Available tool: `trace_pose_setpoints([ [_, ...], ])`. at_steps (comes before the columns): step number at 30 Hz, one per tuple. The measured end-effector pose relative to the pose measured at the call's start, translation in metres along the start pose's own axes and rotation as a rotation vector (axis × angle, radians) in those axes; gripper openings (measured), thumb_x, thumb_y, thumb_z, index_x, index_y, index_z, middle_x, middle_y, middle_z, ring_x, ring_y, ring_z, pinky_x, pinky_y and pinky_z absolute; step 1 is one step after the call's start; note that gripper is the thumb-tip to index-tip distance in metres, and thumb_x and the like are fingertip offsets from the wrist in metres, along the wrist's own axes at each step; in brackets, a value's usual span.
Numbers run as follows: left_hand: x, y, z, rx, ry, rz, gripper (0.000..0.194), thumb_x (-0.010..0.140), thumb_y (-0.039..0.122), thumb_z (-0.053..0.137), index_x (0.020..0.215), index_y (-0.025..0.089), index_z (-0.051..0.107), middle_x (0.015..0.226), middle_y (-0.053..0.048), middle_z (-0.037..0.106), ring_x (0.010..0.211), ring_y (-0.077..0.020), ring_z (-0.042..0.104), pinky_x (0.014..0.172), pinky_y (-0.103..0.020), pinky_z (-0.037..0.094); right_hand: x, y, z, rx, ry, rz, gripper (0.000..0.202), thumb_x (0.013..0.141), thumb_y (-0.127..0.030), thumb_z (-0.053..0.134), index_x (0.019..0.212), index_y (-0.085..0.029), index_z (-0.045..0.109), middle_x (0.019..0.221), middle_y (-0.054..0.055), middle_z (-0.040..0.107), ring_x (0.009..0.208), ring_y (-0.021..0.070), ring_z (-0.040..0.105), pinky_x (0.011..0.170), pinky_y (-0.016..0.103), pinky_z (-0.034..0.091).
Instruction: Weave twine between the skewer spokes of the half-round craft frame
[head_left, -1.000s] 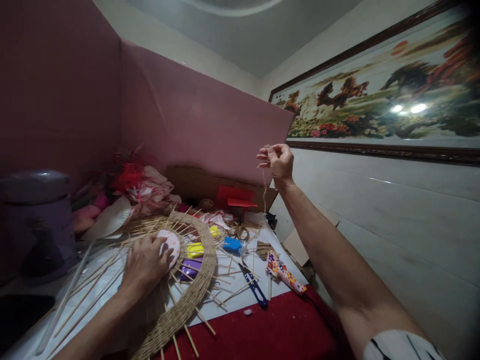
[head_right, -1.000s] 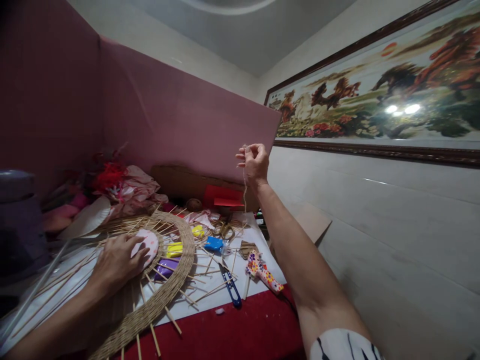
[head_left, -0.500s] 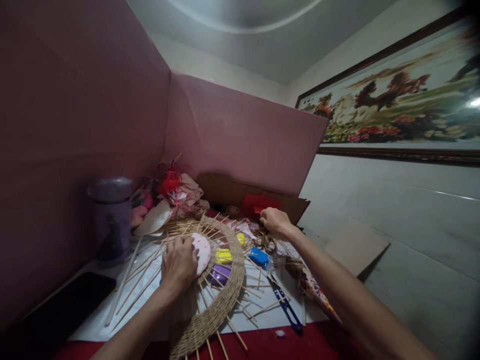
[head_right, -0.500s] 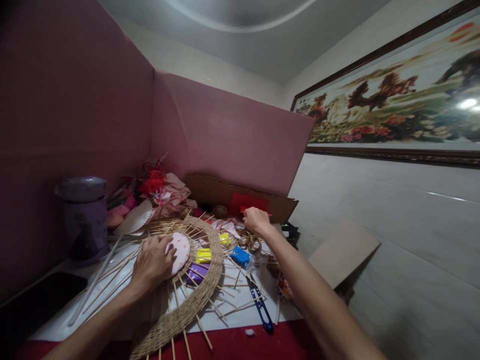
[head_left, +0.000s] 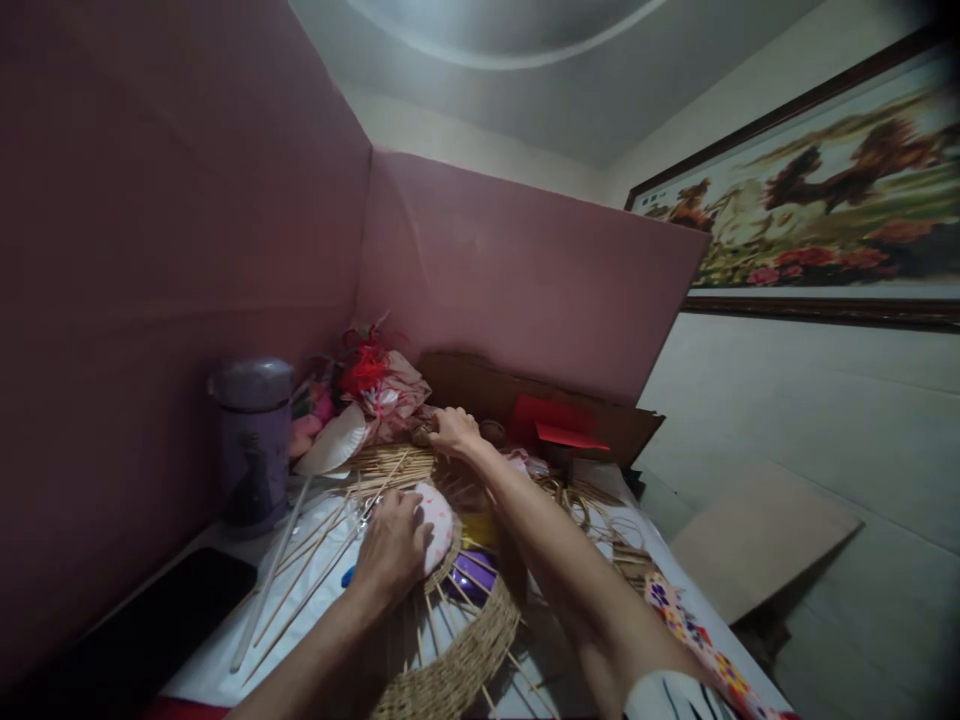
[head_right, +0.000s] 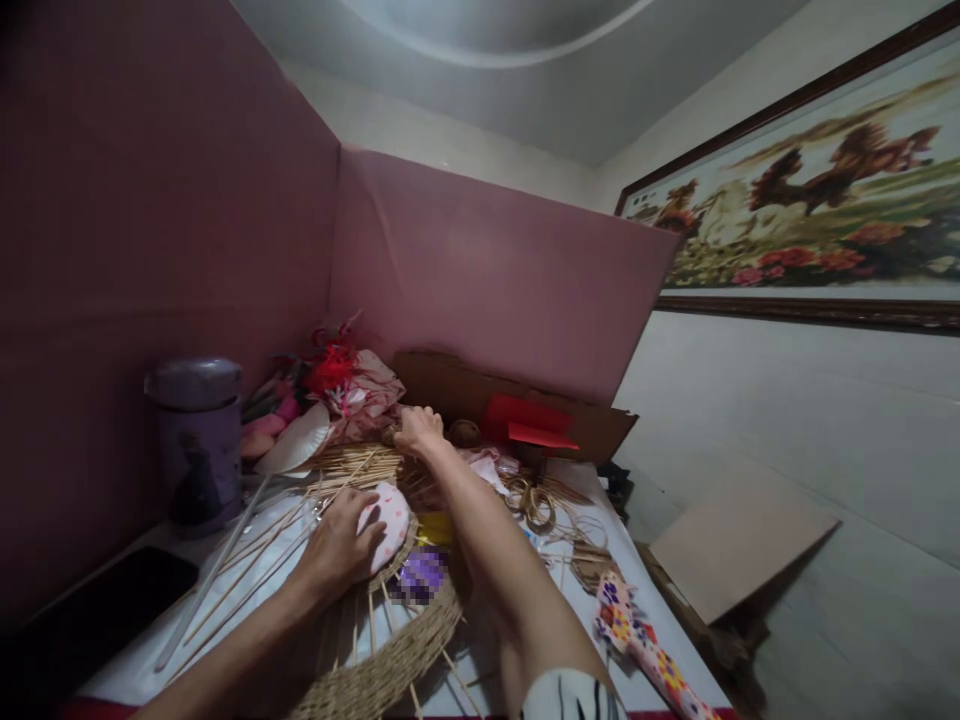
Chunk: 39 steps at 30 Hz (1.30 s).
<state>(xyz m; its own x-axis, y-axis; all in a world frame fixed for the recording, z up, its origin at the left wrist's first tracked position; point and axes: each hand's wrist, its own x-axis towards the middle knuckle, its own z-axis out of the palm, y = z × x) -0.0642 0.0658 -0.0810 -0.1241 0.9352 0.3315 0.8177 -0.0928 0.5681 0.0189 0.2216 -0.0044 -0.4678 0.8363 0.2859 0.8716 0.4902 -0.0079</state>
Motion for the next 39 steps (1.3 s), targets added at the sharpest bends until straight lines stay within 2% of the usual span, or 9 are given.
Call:
trace_pose_setpoints([
  [6, -0.007, 0.006, -0.002, 0.030, -0.016, -0.004, 0.021, 0.079, 0.019, 0.050, 0.097, 0.017, 0.060, 0.099, -0.009, 0.053, 0.095, -0.0207, 0.052, 0.084, -0.031, 0.039, 0.024, -0.020, 0.027, 0.048, -0.022, 0.025, 0.036, 0.065, -0.021, 0.061, 0.100, -0.015, 0.060, 0.109, 0.016, 0.062, 0.105, 0.0308, 0.052, 0.088, 0.042, 0.034],
  [12, -0.007, 0.003, 0.000, -0.066, 0.055, -0.017, 0.019, 0.076, 0.018, 0.052, 0.092, 0.016, 0.063, 0.098, -0.010, 0.057, 0.095, -0.0229, 0.053, 0.085, -0.035, 0.039, 0.018, -0.009, 0.000, 0.269, 0.040, 0.027, 0.037, 0.069, -0.029, 0.059, 0.103, -0.016, 0.058, 0.108, 0.014, 0.062, 0.104, 0.0297, 0.053, 0.086, 0.042, 0.036],
  [17, 0.004, 0.001, -0.008, -0.485, 0.326, -0.061, 0.026, 0.084, 0.027, 0.043, 0.099, 0.015, 0.060, 0.096, -0.011, 0.063, 0.094, -0.0233, 0.057, 0.084, -0.036, 0.043, -0.022, 0.002, -0.040, 0.576, -0.047, -0.069, 0.034, 0.080, -0.042, 0.047, 0.098, -0.016, 0.059, 0.092, 0.005, 0.066, 0.080, 0.0148, 0.061, 0.065, 0.024, 0.045],
  [21, 0.006, 0.011, -0.027, -0.850, 0.481, -0.061, 0.038, 0.082, 0.043, 0.048, 0.107, 0.016, 0.058, 0.102, -0.009, 0.064, 0.101, -0.0244, 0.057, 0.084, -0.036, 0.044, -0.078, 0.000, -0.050, 1.112, -0.172, -0.113, 0.036, 0.069, -0.041, 0.063, 0.094, -0.016, 0.058, 0.083, 0.003, 0.064, 0.070, 0.0133, 0.059, 0.059, 0.024, 0.045],
  [26, -0.001, 0.027, -0.041, -1.060, 0.129, 0.096, 0.054, 0.074, 0.042, 0.062, 0.120, 0.016, 0.052, 0.110, -0.010, 0.063, 0.094, -0.0229, 0.060, 0.075, -0.031, 0.049, -0.124, -0.016, -0.039, 1.101, 0.088, -0.211, 0.043, 0.062, -0.025, 0.071, 0.101, -0.018, 0.056, 0.095, 0.004, 0.061, 0.082, 0.0159, 0.058, 0.073, 0.029, 0.047],
  [28, -0.001, 0.031, -0.047, -1.160, 0.075, 0.091, 0.057, 0.068, 0.037, 0.069, 0.118, 0.016, 0.053, 0.103, -0.009, 0.066, 0.085, -0.0212, 0.063, 0.067, -0.028, 0.050, -0.128, -0.024, -0.034, 1.123, 0.186, -0.205, 0.049, 0.060, -0.023, 0.073, 0.104, -0.019, 0.053, 0.101, 0.005, 0.059, 0.087, 0.0171, 0.057, 0.075, 0.029, 0.047],
  [31, 0.008, 0.037, -0.067, -1.331, 0.115, 0.101, 0.050, 0.068, 0.031, 0.071, 0.113, 0.017, 0.054, 0.095, -0.007, 0.067, 0.077, -0.0183, 0.064, 0.064, -0.027, 0.052, -0.118, -0.037, -0.030, 1.334, 0.124, -0.232, 0.063, 0.053, -0.028, 0.078, 0.108, -0.021, 0.050, 0.100, 0.003, 0.060, 0.086, 0.0170, 0.058, 0.072, 0.027, 0.048],
  [34, 0.024, 0.045, -0.100, -1.442, 0.207, 0.191, 0.035, 0.067, 0.025, 0.071, 0.099, 0.017, 0.058, 0.089, -0.003, 0.067, 0.072, -0.0150, 0.064, 0.060, -0.025, 0.054, -0.093, -0.045, -0.032, 1.436, -0.032, -0.295, 0.040, 0.061, -0.039, 0.073, 0.090, -0.017, 0.057, 0.078, 0.000, 0.061, 0.071, 0.0139, 0.058, 0.063, 0.025, 0.046],
  [39, 0.032, 0.066, -0.168, -1.482, 0.348, 0.347, 0.017, 0.067, 0.015, 0.064, 0.083, 0.016, 0.056, 0.076, -0.001, 0.067, 0.067, -0.0158, 0.064, 0.063, -0.032, 0.055, -0.042, -0.046, -0.042, 1.142, 0.179, -0.182, 0.010, 0.076, -0.024, 0.058, 0.071, -0.017, 0.062, 0.057, -0.004, 0.058, 0.055, 0.0094, 0.055, 0.056, 0.020, 0.045],
])
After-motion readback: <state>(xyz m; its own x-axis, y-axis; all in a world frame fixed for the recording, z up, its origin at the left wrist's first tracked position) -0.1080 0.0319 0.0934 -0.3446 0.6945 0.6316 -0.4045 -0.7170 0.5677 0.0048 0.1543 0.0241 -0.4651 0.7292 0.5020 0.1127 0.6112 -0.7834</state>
